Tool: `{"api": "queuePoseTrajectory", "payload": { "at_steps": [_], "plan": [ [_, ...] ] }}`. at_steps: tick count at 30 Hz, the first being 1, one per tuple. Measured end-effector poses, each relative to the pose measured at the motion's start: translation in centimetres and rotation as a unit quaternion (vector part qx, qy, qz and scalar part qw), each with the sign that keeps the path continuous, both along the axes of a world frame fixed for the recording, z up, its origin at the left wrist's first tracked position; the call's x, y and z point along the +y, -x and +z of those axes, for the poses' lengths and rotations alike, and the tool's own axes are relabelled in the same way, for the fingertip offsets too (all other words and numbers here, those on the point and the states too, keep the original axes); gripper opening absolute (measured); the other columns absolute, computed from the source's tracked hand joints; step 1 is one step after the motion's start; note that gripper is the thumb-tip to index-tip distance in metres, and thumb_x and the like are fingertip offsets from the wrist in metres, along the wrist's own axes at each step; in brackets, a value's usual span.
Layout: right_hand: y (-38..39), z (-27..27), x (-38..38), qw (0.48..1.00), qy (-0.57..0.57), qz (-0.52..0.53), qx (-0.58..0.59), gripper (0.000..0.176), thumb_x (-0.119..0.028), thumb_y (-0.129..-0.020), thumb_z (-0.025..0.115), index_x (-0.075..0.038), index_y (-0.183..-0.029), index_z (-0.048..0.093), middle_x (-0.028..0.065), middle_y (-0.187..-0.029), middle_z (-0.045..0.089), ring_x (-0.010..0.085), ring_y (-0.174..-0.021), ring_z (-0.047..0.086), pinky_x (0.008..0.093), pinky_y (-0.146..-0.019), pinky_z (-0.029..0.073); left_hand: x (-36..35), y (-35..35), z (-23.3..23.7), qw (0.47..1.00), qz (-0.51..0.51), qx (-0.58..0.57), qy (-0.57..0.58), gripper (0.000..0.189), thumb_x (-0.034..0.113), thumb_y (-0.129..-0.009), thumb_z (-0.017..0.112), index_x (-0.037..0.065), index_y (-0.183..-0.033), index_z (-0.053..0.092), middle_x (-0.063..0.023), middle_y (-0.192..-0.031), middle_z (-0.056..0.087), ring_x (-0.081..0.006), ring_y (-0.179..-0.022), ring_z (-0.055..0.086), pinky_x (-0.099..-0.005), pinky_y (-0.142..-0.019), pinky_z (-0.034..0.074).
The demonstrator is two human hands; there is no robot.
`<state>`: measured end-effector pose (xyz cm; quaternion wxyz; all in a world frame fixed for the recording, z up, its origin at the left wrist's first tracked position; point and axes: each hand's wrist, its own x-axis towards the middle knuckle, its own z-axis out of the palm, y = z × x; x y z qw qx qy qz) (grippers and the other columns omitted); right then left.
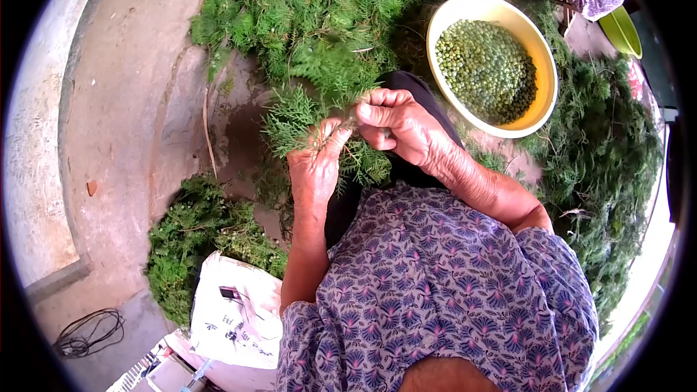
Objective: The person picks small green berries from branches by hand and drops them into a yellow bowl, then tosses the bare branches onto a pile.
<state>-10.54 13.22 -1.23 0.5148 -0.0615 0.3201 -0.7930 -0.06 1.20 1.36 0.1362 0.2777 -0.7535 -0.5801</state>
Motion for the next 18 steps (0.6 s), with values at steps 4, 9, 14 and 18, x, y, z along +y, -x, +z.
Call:
{"api": "queuePoseTrajectory", "payload": {
  "at_steps": [4,9,14,18],
  "plan": [
    [-0.7,2.4,0.4,0.921,-0.234,-0.078,0.300,0.011,-0.011,-0.081,0.064,0.000,-0.078,0.061,0.0011,-0.064,0.052,0.0097,-0.055,0.048,0.0235,-0.049,0.040,-0.1,-0.1,0.2,0.999,-0.021,-0.031,0.036,0.016,0.009,-0.079,0.065,-0.002,-0.090,0.062,-0.0071,-0.080,0.064,-0.0112,-0.070,0.056,-0.0254,-0.065,0.045],
    [4.0,0.2,2.3,0.761,-0.311,-0.320,0.471,0.013,-0.003,-0.077,0.064,-0.003,-0.090,0.061,0.0016,-0.068,0.055,0.0103,-0.057,0.048,0.0246,-0.052,0.041,-1.6,-1.2,0.6,1.000,0.022,-0.012,0.012,0.019,0.013,-0.076,0.068,-0.002,-0.087,0.064,-0.0031,-0.074,0.062,-0.0085,-0.065,0.054,-0.0233,-0.057,0.040],
    [10.3,-3.2,8.7,0.664,-0.411,-0.359,0.511,0.024,-0.002,-0.075,0.066,-0.004,-0.098,0.061,0.0065,-0.089,0.063,0.0144,-0.075,0.059,0.0261,-0.070,0.050,-3.6,-3.2,1.5,0.988,0.115,0.037,-0.094,0.025,0.024,-0.077,0.070,0.004,-0.088,0.063,-0.0014,-0.084,0.063,-0.0079,-0.071,0.055,-0.0208,-0.055,0.042],
    [15.4,-6.9,16.1,0.435,-0.564,-0.316,0.627,0.037,-0.010,-0.075,0.064,-0.009,-0.111,0.059,0.0158,-0.119,0.049,0.0280,-0.108,0.051,0.0364,-0.091,0.043,-3.7,-4.1,2.0,0.982,0.166,0.009,-0.093,0.031,0.020,-0.074,0.073,0.002,-0.096,0.060,-0.0089,-0.101,0.060,-0.0135,-0.081,0.057,-0.0250,-0.059,0.042]
  ]
}}
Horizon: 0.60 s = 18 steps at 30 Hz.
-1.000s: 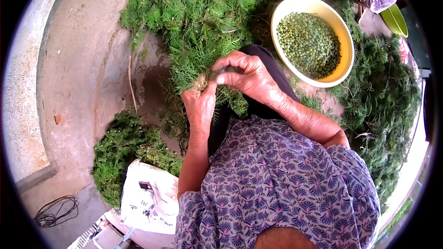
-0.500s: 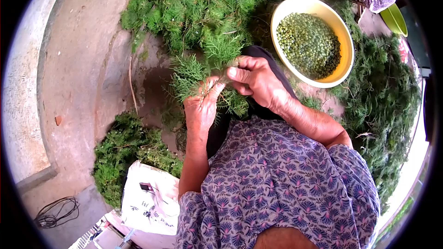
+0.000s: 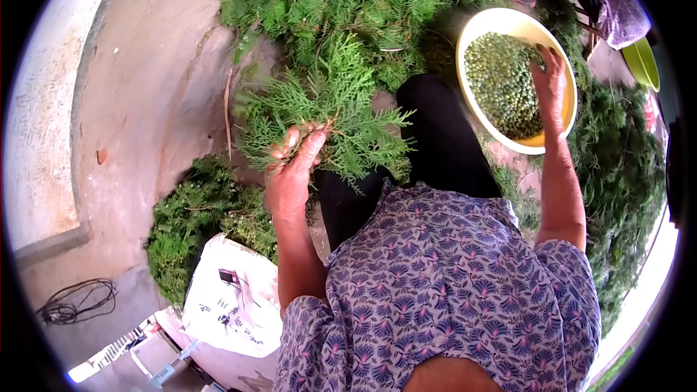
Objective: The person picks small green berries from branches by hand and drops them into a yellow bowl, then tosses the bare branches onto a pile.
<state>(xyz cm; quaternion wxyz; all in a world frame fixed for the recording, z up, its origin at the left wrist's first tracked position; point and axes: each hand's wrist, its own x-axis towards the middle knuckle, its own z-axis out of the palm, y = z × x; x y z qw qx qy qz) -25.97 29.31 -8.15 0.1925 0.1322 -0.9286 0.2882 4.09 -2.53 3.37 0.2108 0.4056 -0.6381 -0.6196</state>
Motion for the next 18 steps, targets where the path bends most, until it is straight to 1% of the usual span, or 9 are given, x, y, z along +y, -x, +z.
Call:
{"api": "queuePoseTrajectory", "payload": {
  "at_steps": [2,4,6,8,10,11,14,16,18],
  "plan": [
    [1.8,-1.3,2.8,0.993,-0.085,-0.083,-0.023,0.036,-0.016,-0.078,0.060,-0.010,-0.113,0.058,0.0175,-0.122,0.047,0.0289,-0.110,0.049,0.0370,-0.091,0.042,0.0,-0.1,0.1,0.993,-0.043,-0.081,0.068,0.027,0.021,-0.077,0.070,0.001,-0.094,0.061,-0.0075,-0.097,0.062,-0.0147,-0.080,0.057,-0.0260,-0.060,0.044],
    [0.9,0.1,3.1,0.995,-0.070,-0.072,-0.003,0.032,-0.020,-0.080,0.058,-0.010,-0.110,0.060,0.0164,-0.115,0.054,0.0259,-0.102,0.055,0.0349,-0.085,0.046,-0.1,-0.3,-0.9,0.990,-0.088,-0.009,0.114,0.023,0.020,-0.079,0.068,0.000,-0.089,0.062,-0.0055,-0.093,0.063,-0.0132,-0.077,0.056,-0.0262,-0.058,0.043],
    [-0.4,2.6,0.8,0.995,0.057,-0.034,-0.073,0.030,-0.021,-0.081,0.057,-0.007,-0.108,0.062,0.0143,-0.101,0.062,0.0225,-0.087,0.061,0.0324,-0.078,0.049,0.3,0.1,-1.1,0.917,-0.182,-0.051,0.352,0.022,0.026,-0.086,0.059,0.004,-0.082,0.059,0.0006,-0.070,0.059,-0.0132,-0.059,0.055,-0.0245,-0.056,0.042],
    [-3.5,6.5,-4.1,0.986,0.137,0.061,-0.075,0.025,-0.014,-0.082,0.059,-0.007,-0.107,0.062,0.0101,-0.090,0.067,0.0170,-0.077,0.063,0.0284,-0.072,0.050,0.5,0.1,-1.9,0.891,-0.195,-0.036,0.409,0.019,0.023,-0.084,0.061,0.004,-0.081,0.059,0.0000,-0.071,0.059,-0.0141,-0.060,0.056,-0.0248,-0.056,0.043],
    [-8.0,10.7,-9.1,0.892,0.346,0.243,-0.159,0.018,-0.007,-0.084,0.057,-0.006,-0.101,0.064,0.0089,-0.091,0.066,0.0158,-0.084,0.063,0.0267,-0.075,0.051,0.7,0.2,-2.6,0.827,-0.212,-0.005,0.521,0.014,0.017,-0.081,0.064,0.005,-0.081,0.058,-0.0010,-0.072,0.060,-0.0159,-0.063,0.059,-0.0254,-0.056,0.044],
    [-9.8,11.7,-11.3,0.789,0.451,0.363,-0.205,0.017,-0.008,-0.087,0.051,-0.005,-0.099,0.063,0.0105,-0.087,0.066,0.0187,-0.083,0.064,0.0340,-0.079,0.052,0.7,0.2,-2.2,0.863,-0.236,0.005,0.447,0.009,0.008,-0.078,0.064,0.003,-0.081,0.058,-0.0014,-0.076,0.061,-0.0155,-0.066,0.060,-0.0250,-0.058,0.046],
    [-14.2,14.6,-15.7,0.681,0.417,0.559,-0.226,0.021,0.001,-0.085,0.049,0.001,-0.105,0.058,0.0148,-0.101,0.061,0.0220,-0.087,0.064,0.0313,-0.076,0.054,1.6,0.5,-1.6,0.892,-0.236,-0.012,0.385,0.012,0.009,-0.075,0.070,0.000,-0.079,0.064,-0.0033,-0.072,0.061,-0.0127,-0.064,0.053,-0.0277,-0.062,0.043],
    [-15.4,13.6,-18.7,0.702,0.381,0.581,-0.157,0.023,0.001,-0.085,0.049,-0.001,-0.107,0.057,0.0116,-0.096,0.062,0.0180,-0.086,0.062,0.0250,-0.068,0.053,1.5,-0.2,-2.7,0.899,-0.241,-0.013,0.365,0.010,0.007,-0.075,0.068,0.000,-0.081,0.063,-0.0034,-0.074,0.062,-0.0123,-0.064,0.054,-0.0286,-0.061,0.043],
    [-15.1,12.0,-19.7,0.802,0.266,0.513,-0.147,0.023,0.003,-0.084,0.051,-0.003,-0.105,0.058,0.0087,-0.084,0.062,0.0127,-0.073,0.061,0.0227,-0.062,0.051,1.3,-0.6,-3.1,0.879,-0.258,-0.021,0.401,0.011,0.004,-0.076,0.066,0.000,-0.086,0.063,-0.0041,-0.075,0.063,-0.0127,-0.064,0.055,-0.0296,-0.061,0.043]
  ]
}}
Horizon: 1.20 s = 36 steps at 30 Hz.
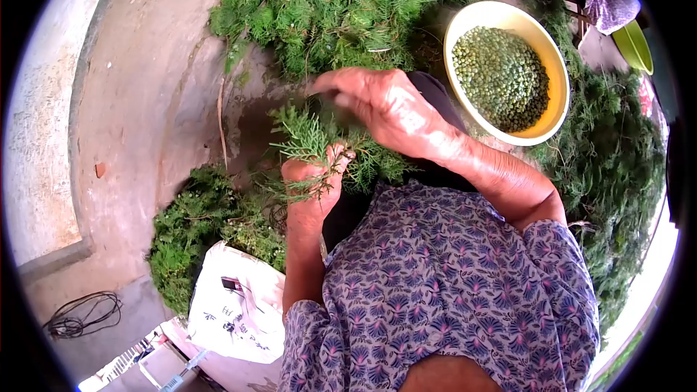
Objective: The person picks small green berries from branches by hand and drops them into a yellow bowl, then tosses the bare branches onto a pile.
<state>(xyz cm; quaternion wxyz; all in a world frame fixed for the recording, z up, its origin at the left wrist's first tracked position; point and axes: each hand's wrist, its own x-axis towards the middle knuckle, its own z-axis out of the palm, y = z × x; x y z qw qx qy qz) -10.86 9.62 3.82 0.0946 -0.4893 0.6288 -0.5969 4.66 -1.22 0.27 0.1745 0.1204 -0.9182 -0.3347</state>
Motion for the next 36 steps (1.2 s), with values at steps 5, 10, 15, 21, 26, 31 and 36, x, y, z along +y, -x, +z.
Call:
{"api": "queuePoseTrajectory", "payload": {
  "at_steps": [5,10,15,21,26,31,36],
  "plan": [
    [1.3,0.0,1.6,0.932,-0.165,0.114,-0.303,0.019,-0.005,-0.083,0.057,0.000,-0.101,0.059,0.0036,-0.070,0.059,0.0077,-0.052,0.051,0.0249,-0.047,0.043,0.3,0.4,2.2,0.992,-0.010,0.017,-0.124,0.011,0.005,-0.077,0.065,0.000,-0.086,0.063,-0.0071,-0.082,0.066,-0.0163,-0.071,0.062,-0.0277,-0.063,0.049],
    [2.2,-2.0,1.0,0.914,-0.203,0.180,-0.303,0.032,-0.015,-0.083,0.060,-0.002,-0.112,0.057,0.0075,-0.089,0.061,0.0132,-0.073,0.057,0.0278,-0.064,0.048,-0.2,-0.1,1.5,0.996,-0.019,-0.008,-0.086,0.010,0.010,-0.078,0.064,0.005,-0.087,0.063,-0.0008,-0.085,0.065,-0.0150,-0.073,0.058,-0.0263,-0.069,0.046],
    [1.5,-1.5,1.0,0.955,-0.081,0.203,-0.202,0.031,-0.016,-0.081,0.062,-0.008,-0.111,0.058,0.0118,-0.113,0.052,0.0239,-0.111,0.047,0.0339,-0.096,0.036,-0.4,-0.2,1.1,0.996,-0.040,-0.075,-0.020,0.008,0.019,-0.082,0.059,0.014,-0.086,0.063,0.0116,-0.088,0.060,-0.0110,-0.079,0.048,-0.0234,-0.077,0.034],
    [1.2,-1.3,1.0,0.980,-0.108,0.165,0.000,0.023,-0.006,-0.080,0.059,-0.003,-0.103,0.060,0.0187,-0.114,0.052,0.0302,-0.110,0.049,0.0383,-0.088,0.044,-0.5,-0.4,-1.5,0.997,-0.062,-0.039,0.000,0.015,0.012,-0.074,0.068,0.012,-0.088,0.062,0.0081,-0.084,0.057,-0.0125,-0.078,0.047,-0.0262,-0.075,0.038],
    [0.7,-1.1,1.4,0.980,-0.130,0.128,0.081,0.018,-0.001,-0.075,0.062,0.000,-0.093,0.061,0.0177,-0.106,0.056,0.0325,-0.097,0.056,0.0389,-0.079,0.048,-1.0,-0.8,-2.0,0.988,-0.058,0.025,0.139,0.024,0.004,-0.068,0.072,0.010,-0.088,0.061,0.0015,-0.080,0.059,-0.0170,-0.074,0.053,-0.0292,-0.069,0.044],
    [-0.2,-1.4,1.3,0.995,-0.091,0.046,-0.023,0.016,0.002,-0.068,0.065,0.002,-0.084,0.061,0.0151,-0.089,0.061,0.0294,-0.091,0.058,0.0358,-0.077,0.048,0.3,1.4,2.0,0.994,-0.053,-0.043,0.086,0.016,0.008,-0.070,0.068,0.005,-0.085,0.061,-0.0076,-0.074,0.062,-0.0252,-0.067,0.058,-0.0348,-0.062,0.046],
    [-1.5,-2.4,0.7,0.991,0.006,-0.090,-0.103,0.015,0.001,-0.069,0.067,0.001,-0.082,0.060,0.0088,-0.076,0.059,0.0219,-0.075,0.058,0.0325,-0.067,0.047,0.7,1.6,1.5,0.997,0.031,-0.068,0.019,0.015,0.015,-0.077,0.063,0.005,-0.088,0.061,-0.0100,-0.077,0.062,-0.0257,-0.071,0.059,-0.0362,-0.063,0.046]
  ]
}}
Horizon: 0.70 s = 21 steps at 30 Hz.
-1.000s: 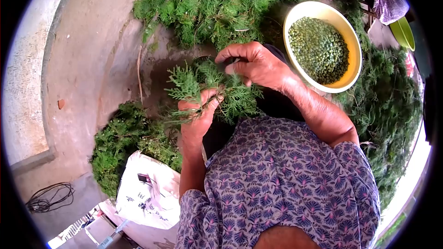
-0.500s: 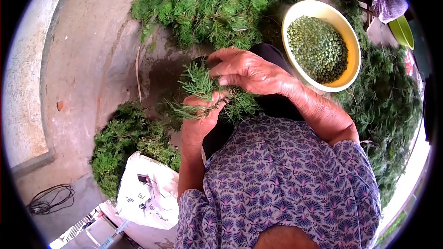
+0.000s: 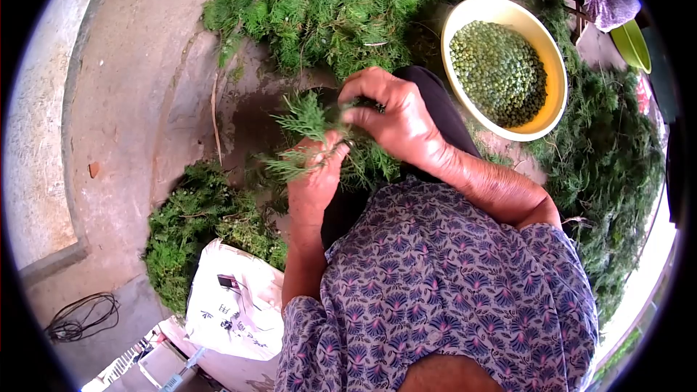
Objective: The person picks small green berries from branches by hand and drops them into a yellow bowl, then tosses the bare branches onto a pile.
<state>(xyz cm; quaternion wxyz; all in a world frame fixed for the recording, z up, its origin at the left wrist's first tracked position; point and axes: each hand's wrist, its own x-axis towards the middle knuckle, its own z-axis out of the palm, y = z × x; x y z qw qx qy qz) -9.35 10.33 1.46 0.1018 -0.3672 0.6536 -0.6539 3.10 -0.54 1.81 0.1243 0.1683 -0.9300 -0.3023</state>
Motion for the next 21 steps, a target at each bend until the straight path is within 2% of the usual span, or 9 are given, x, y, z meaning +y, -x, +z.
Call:
{"api": "queuePoseTrajectory", "payload": {
  "at_steps": [2,4,6,8,10,12,14,17,21],
  "plan": [
    [0.5,0.1,0.2,0.979,-0.001,0.020,-0.205,0.012,-0.003,-0.076,0.067,-0.001,-0.086,0.060,0.0005,-0.078,0.060,0.0086,-0.075,0.054,0.0244,-0.069,0.046,-0.4,-0.4,-0.4,1.000,0.012,-0.027,0.006,0.015,0.018,-0.080,0.062,0.007,-0.090,0.061,-0.0095,-0.077,0.060,-0.0245,-0.071,0.058,-0.0348,-0.063,0.046],
    [1.4,-1.1,0.1,0.964,0.087,-0.001,-0.250,0.012,-0.002,-0.078,0.064,-0.002,-0.090,0.059,-0.0004,-0.080,0.061,0.0090,-0.074,0.055,0.0234,-0.070,0.046,-0.8,-0.3,-1.0,0.990,0.016,0.001,-0.144,0.017,0.021,-0.082,0.061,0.008,-0.092,0.061,-0.0087,-0.077,0.059,-0.0235,-0.069,0.057,-0.0331,-0.063,0.045],
    [2.6,-1.8,0.5,0.970,0.080,0.036,-0.228,0.012,-0.001,-0.081,0.060,-0.002,-0.093,0.059,0.0001,-0.081,0.061,0.0085,-0.074,0.055,0.0230,-0.071,0.047,-0.4,-0.2,-0.9,0.986,0.032,-0.008,-0.163,0.018,0.021,-0.083,0.061,0.009,-0.095,0.061,-0.0081,-0.077,0.058,-0.0205,-0.068,0.056,-0.0310,-0.063,0.045],
    [2.9,-1.7,0.7,0.950,0.103,-0.037,-0.291,0.014,-0.002,-0.083,0.058,-0.003,-0.096,0.060,0.0006,-0.082,0.061,0.0089,-0.075,0.055,0.0231,-0.072,0.047,-0.1,0.2,-0.6,0.978,0.037,0.017,-0.207,0.014,0.009,-0.083,0.062,-0.004,-0.083,0.056,-0.0057,-0.091,0.062,-0.0083,-0.064,0.050,-0.0215,-0.050,0.040],
    [4.2,-1.3,2.3,0.940,0.085,-0.080,-0.320,0.017,-0.007,-0.085,0.056,-0.007,-0.101,0.061,0.0026,-0.083,0.062,0.0103,-0.077,0.057,0.0247,-0.073,0.048,-0.5,0.4,-0.4,0.971,0.044,0.045,-0.229,0.013,0.010,-0.081,0.064,-0.001,-0.083,0.057,-0.0065,-0.089,0.064,-0.0081,-0.066,0.053,-0.0213,-0.050,0.040],
    [6.1,-1.8,4.4,0.955,0.079,-0.167,-0.230,0.018,-0.012,-0.086,0.056,-0.008,-0.103,0.062,0.0032,-0.081,0.064,0.0109,-0.076,0.058,0.0243,-0.071,0.048,-1.1,0.5,0.9,0.926,0.159,0.067,-0.335,0.011,0.012,-0.079,0.065,0.004,-0.084,0.060,-0.0072,-0.087,0.065,-0.0093,-0.068,0.057,-0.0210,-0.050,0.040],
    [9.0,-2.6,7.8,0.954,-0.014,-0.264,-0.143,0.021,-0.010,-0.084,0.058,-0.005,-0.104,0.062,0.0074,-0.088,0.065,0.0118,-0.080,0.059,0.0239,-0.073,0.048,-3.1,-0.2,0.7,0.898,0.197,0.105,-0.379,0.013,0.010,-0.078,0.065,0.008,-0.089,0.060,-0.0039,-0.087,0.066,-0.0121,-0.075,0.059,-0.0208,-0.052,0.036],
    [14.3,-7.6,14.0,0.889,-0.180,-0.417,0.064,0.031,-0.010,-0.078,0.063,-0.003,-0.108,0.061,0.0100,-0.098,0.065,0.0161,-0.082,0.060,0.0273,-0.080,0.047,-4.4,-0.2,2.1,0.833,0.267,0.196,-0.443,0.019,0.012,-0.078,0.066,0.010,-0.096,0.061,-0.0040,-0.090,0.065,-0.0103,-0.071,0.058,-0.0223,-0.051,0.036],
    [15.8,-9.8,17.3,0.877,-0.185,-0.443,0.038,0.030,-0.012,-0.077,0.061,-0.001,-0.105,0.062,0.0107,-0.094,0.066,0.0176,-0.083,0.060,0.0285,-0.076,0.046,-7.1,-0.5,2.8,0.768,0.313,0.288,-0.479,0.019,0.012,-0.081,0.062,0.009,-0.099,0.060,-0.0031,-0.092,0.063,-0.0088,-0.073,0.056,-0.0208,-0.048,0.035]
  ]
}}
